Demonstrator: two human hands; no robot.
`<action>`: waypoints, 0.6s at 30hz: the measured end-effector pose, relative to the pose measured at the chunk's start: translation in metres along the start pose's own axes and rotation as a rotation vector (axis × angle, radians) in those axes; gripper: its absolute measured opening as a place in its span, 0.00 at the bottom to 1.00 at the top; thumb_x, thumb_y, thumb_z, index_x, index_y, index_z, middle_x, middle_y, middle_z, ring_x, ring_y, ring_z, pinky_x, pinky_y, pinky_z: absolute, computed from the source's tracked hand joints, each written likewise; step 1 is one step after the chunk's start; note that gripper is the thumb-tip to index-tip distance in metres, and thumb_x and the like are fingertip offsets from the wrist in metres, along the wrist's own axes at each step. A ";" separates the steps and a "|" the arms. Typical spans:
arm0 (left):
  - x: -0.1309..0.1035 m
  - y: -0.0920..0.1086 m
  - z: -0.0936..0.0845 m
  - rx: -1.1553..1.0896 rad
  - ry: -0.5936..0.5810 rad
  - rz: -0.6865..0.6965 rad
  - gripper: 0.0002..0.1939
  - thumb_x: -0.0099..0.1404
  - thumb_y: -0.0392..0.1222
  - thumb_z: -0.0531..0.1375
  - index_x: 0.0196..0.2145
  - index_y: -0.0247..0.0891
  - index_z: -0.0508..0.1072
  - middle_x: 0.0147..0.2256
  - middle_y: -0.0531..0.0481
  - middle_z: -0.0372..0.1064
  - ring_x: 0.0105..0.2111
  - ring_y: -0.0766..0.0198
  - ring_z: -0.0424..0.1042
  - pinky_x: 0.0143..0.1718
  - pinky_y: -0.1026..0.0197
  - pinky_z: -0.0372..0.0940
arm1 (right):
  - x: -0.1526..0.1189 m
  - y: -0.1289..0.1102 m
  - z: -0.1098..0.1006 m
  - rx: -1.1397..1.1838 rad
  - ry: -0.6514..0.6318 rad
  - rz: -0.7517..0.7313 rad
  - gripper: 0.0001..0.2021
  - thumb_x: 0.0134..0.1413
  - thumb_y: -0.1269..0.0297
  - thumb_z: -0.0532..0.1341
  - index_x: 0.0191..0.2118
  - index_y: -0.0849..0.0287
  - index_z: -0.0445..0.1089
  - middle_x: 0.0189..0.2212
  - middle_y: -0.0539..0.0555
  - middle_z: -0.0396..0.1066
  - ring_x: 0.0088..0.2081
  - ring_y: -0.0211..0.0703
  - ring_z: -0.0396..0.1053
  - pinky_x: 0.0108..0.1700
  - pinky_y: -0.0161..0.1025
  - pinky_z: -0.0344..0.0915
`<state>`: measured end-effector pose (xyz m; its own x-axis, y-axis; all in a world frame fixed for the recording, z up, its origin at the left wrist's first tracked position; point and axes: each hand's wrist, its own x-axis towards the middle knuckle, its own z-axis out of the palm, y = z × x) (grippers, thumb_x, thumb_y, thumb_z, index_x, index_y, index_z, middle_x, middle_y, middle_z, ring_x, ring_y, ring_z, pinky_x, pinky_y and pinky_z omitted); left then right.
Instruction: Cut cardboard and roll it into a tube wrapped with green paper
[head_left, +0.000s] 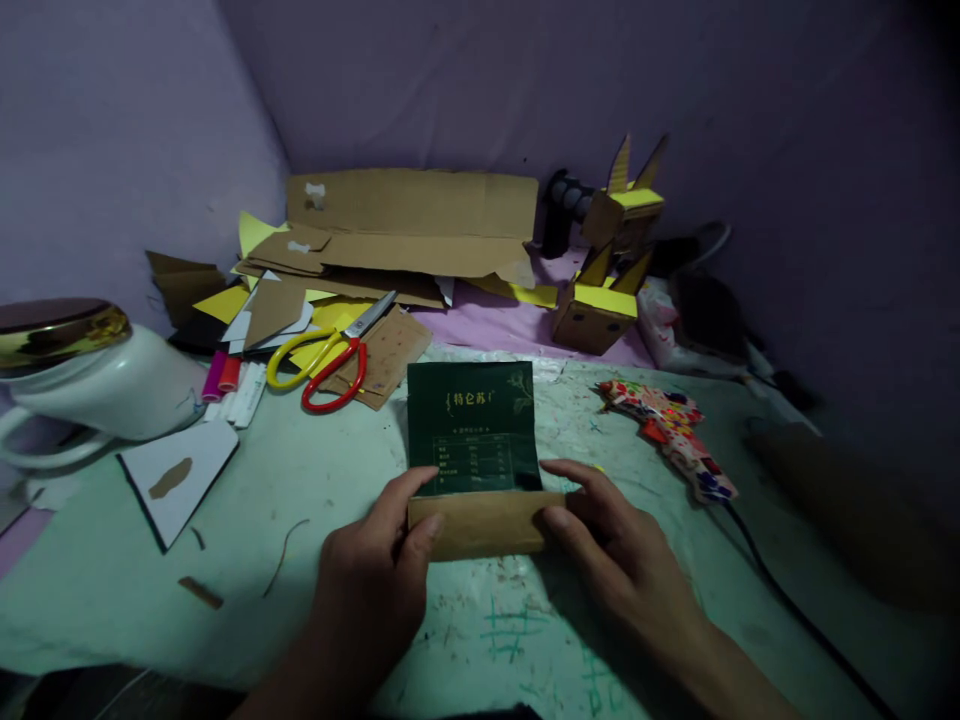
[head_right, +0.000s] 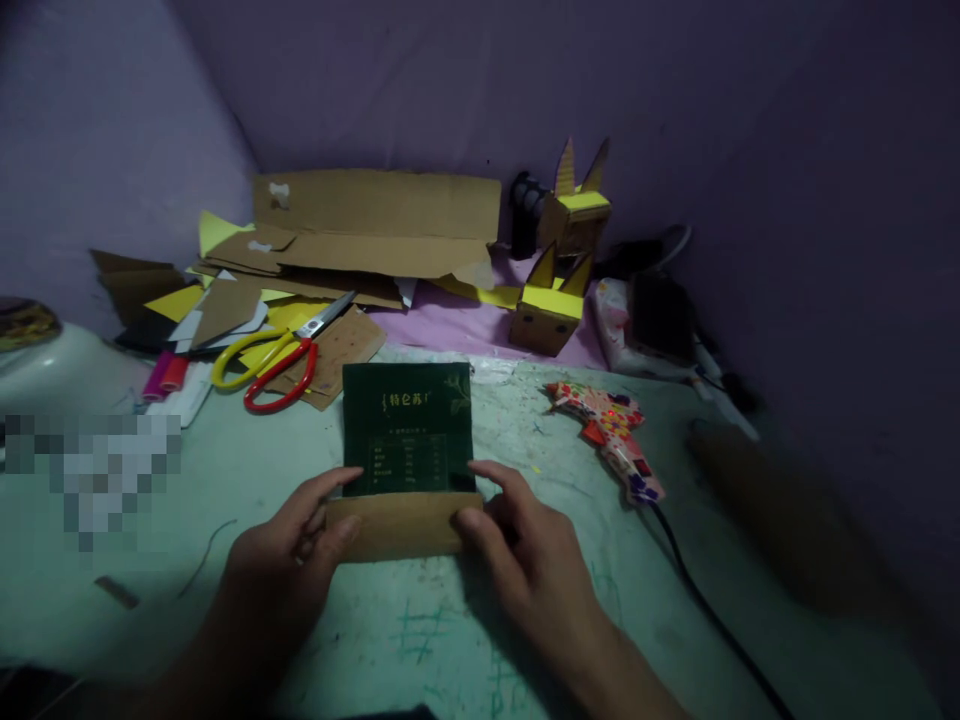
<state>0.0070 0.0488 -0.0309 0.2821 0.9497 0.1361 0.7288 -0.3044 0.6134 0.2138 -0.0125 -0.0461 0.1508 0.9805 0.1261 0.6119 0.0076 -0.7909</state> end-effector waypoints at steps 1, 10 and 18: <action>0.001 -0.002 -0.001 -0.008 0.021 0.056 0.18 0.60 0.40 0.51 0.45 0.37 0.73 0.18 0.57 0.69 0.15 0.65 0.69 0.16 0.66 0.63 | -0.001 0.003 -0.005 -0.028 0.009 -0.074 0.15 0.63 0.64 0.51 0.55 0.53 0.59 0.24 0.46 0.70 0.23 0.37 0.68 0.24 0.32 0.64; 0.010 -0.017 -0.009 -0.061 -0.012 0.342 0.15 0.63 0.37 0.54 0.46 0.34 0.74 0.36 0.48 0.78 0.31 0.67 0.77 0.33 0.71 0.71 | 0.016 0.016 -0.023 -0.321 -0.073 -0.721 0.19 0.59 0.74 0.58 0.54 0.52 0.66 0.52 0.58 0.69 0.47 0.46 0.70 0.43 0.43 0.71; 0.012 -0.040 -0.021 0.116 -0.146 0.478 0.21 0.64 0.33 0.47 0.54 0.45 0.62 0.52 0.46 0.63 0.48 0.60 0.69 0.44 0.61 0.68 | 0.030 0.027 -0.018 -0.290 -0.145 -0.734 0.20 0.60 0.76 0.54 0.58 0.61 0.61 0.56 0.65 0.65 0.51 0.46 0.68 0.46 0.42 0.71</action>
<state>-0.0316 0.0738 -0.0372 0.6790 0.6844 0.2655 0.5590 -0.7165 0.4174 0.2488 0.0132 -0.0531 -0.4584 0.7613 0.4586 0.6963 0.6283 -0.3470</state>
